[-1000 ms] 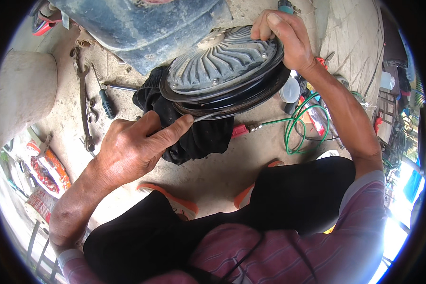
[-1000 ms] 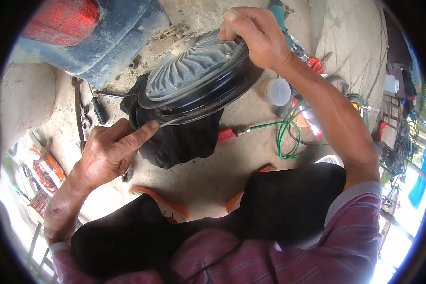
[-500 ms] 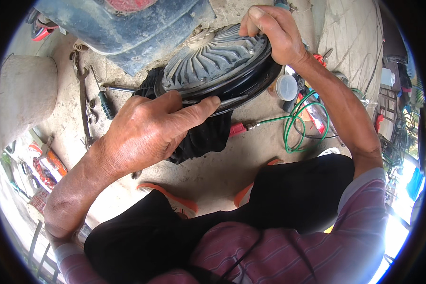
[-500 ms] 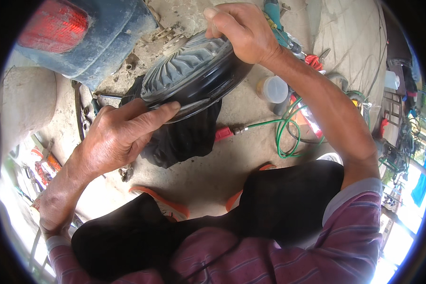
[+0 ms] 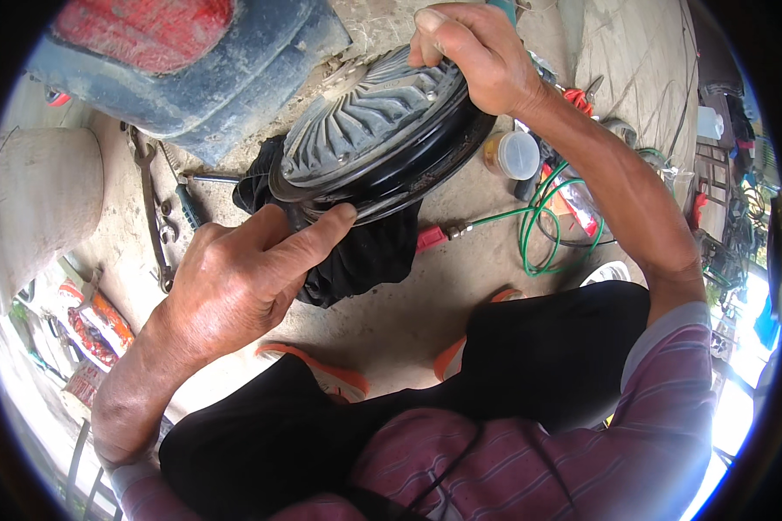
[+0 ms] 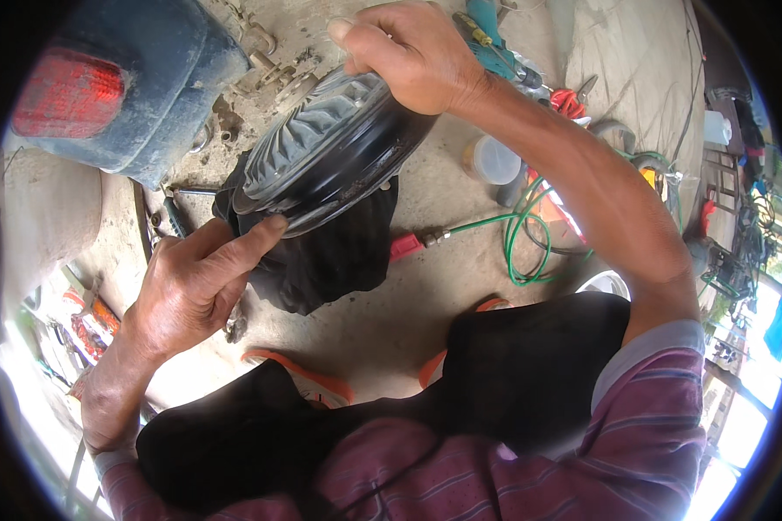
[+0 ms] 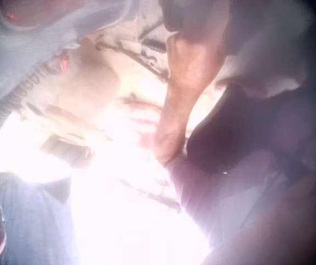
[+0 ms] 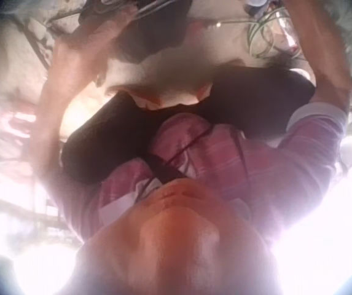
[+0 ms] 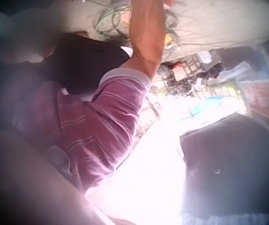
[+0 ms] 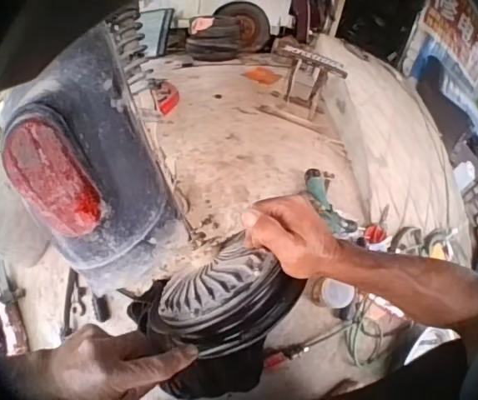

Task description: The person sits on the floor and uses a screwdriver to pry and adjust the bead of a motorcycle tire mounted on a rim. They repeatedly work around the tire circumference, pressing and lifting the bead with the tool.

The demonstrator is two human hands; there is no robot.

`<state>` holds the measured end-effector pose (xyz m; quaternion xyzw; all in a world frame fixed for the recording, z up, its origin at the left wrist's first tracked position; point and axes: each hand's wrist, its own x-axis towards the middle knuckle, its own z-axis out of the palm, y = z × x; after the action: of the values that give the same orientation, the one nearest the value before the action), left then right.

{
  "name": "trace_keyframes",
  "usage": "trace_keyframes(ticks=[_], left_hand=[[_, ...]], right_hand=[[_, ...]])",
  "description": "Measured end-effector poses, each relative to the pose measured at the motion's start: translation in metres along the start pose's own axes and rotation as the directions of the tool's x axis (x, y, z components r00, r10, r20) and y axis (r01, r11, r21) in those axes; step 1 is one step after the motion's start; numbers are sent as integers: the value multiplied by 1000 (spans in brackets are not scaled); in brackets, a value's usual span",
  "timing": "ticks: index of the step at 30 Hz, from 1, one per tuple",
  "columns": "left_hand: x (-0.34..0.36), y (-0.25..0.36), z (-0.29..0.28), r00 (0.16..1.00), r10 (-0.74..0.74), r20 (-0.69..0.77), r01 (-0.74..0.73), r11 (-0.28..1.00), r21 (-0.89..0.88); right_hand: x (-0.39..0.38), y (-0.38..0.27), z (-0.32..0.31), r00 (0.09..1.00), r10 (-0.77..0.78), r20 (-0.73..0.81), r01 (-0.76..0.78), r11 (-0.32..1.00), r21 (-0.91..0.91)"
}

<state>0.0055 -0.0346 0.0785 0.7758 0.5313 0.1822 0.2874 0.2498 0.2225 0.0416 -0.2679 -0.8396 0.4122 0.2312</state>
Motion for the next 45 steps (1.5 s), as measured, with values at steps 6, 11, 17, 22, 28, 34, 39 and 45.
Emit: trace_keyframes(ticks=[6,11,17,22,28,34,39,45], left_hand=[[41,9,5,990,120,-75,-113,989,96],[-1,3,0,1000,15,12,-16,999,46],[36,16,1,991,101,-84,-88,986,145],[-2,19,-5,1000,30,-2,-29,979,204],[39,17,-4,992,113,-48,-97,963,252],[-14,6,-5,1000,14,14,-16,980,198],[30,8,0,992,119,-49,-110,982,151],[-5,3,-5,1000,26,5,-26,997,78]], right_hand=[[1,0,1,1000,2,-19,-3,998,-58],[2,9,-5,999,-32,0,32,996,-86],[6,-5,4,999,-39,-26,36,996,-84],[3,9,-5,998,-67,17,69,993,-98],[8,-3,3,1000,-9,-5,8,993,-120],[5,4,1,993,-114,-3,113,989,-99],[9,1,1,999,-41,-17,40,996,-76],[5,5,3,998,-47,-29,45,997,-64]])
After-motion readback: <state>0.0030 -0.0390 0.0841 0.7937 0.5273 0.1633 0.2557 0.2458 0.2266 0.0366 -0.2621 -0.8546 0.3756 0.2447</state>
